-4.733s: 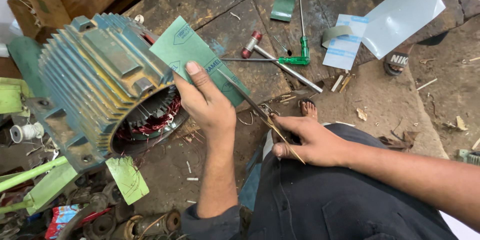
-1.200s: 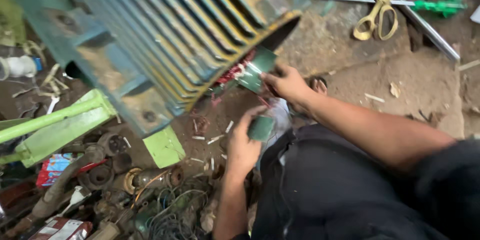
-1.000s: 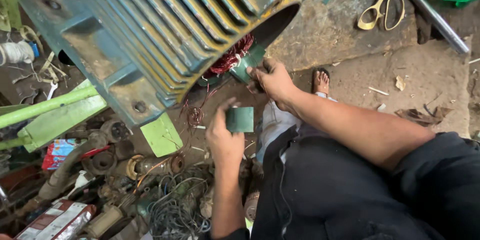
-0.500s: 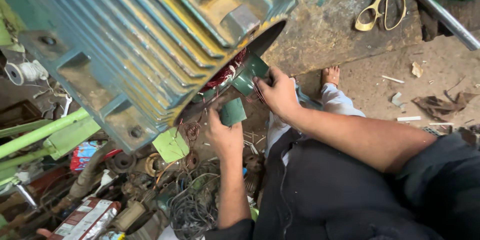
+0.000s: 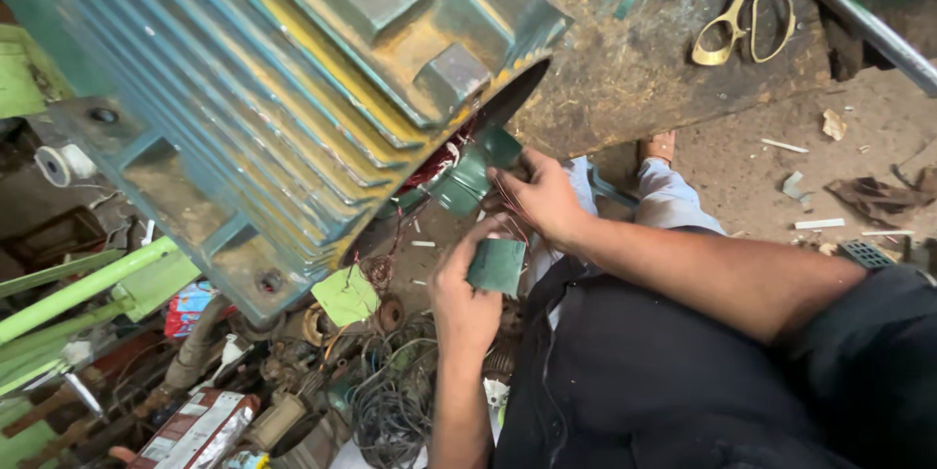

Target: The person works on the stator of an electric motor lying on the floor, pulling old wire and insulation out of the slots by hand and with a screwdriver. They cut green insulating sheet with scissors, then fit the cut insulation pieces into the stator slots, pressing them in place by hand.

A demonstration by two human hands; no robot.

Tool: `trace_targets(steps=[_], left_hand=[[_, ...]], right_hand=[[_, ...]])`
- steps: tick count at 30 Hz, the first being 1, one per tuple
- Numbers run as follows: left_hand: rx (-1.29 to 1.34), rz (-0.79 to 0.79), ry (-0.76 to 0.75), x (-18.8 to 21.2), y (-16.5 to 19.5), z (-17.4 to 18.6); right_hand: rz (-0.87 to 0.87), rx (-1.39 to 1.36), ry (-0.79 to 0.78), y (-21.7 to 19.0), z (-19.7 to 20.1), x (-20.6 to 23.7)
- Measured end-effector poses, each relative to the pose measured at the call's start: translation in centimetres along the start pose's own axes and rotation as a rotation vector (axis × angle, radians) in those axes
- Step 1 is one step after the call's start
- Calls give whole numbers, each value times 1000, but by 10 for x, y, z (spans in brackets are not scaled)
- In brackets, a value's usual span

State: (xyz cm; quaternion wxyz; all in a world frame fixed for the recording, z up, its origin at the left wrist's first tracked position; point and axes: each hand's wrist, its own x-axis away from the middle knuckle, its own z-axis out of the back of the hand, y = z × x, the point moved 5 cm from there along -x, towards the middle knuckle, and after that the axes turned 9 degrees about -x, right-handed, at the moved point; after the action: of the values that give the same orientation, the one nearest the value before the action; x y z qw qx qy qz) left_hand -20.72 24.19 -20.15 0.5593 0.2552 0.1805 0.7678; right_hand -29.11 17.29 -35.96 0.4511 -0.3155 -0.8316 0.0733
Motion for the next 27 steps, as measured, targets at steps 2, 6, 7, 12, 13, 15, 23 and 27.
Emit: trace_targets(steps=[2,6,7,12,13,15,23,27], left_hand=[[-117,39,156,1,0,15],[-244,79,434,-4,-8,24],[-266,31,477,-7,-8,23],[-332,54,675,-22,-17,21],[-362,22,691,-25,-16,21],[-420,-49,718,-28,-12,21],[-416,-26,737,-38,-20,19],[-448,-9,771,-38,-24,18]], right_hand=[[-33,-62,-39,5,-16,-5],[-96,-189,-79,12,-35,-10],[-136,-206,-65,15,-37,-10],[-162,-309,-131,22,-45,-9],[-191,-293,-119,25,-45,-9],[-246,-267,-95,30,-45,-10],[-192,-429,-293,32,-57,-11],[-266,-408,-297,30,-51,-11]])
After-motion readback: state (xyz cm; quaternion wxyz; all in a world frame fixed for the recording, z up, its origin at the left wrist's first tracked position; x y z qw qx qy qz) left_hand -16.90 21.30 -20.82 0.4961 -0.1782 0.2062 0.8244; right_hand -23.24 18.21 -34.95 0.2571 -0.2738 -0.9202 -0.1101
